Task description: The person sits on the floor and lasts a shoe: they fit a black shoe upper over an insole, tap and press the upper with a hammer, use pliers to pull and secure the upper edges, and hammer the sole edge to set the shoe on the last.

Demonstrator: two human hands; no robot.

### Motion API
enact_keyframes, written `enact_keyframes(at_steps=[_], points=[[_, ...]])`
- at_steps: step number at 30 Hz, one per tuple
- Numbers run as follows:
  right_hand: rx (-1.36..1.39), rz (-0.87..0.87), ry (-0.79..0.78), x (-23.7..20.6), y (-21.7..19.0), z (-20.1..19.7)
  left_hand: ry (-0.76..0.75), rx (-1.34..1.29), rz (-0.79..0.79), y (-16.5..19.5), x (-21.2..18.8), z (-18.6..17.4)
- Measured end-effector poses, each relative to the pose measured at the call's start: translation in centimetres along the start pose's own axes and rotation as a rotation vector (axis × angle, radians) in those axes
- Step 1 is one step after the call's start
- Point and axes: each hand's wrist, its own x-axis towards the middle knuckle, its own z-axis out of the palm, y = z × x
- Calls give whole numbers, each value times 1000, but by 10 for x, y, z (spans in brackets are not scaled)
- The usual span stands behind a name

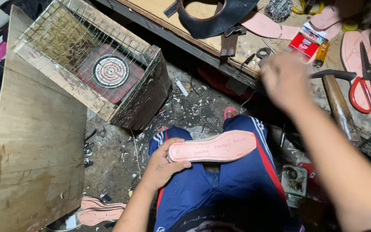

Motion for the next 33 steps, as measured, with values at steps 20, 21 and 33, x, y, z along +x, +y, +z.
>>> enact_keyframes(at_steps=[20,21,33], points=[[-698,-96,-336,98,107,54,-14,-119,-45,6,6,-5],[-689,-109,-351,99,108,52,-24,-129,-30,6,6,-4],[749,505,-253,-10,-75,5,-81,-25,100,2,-5,-13]])
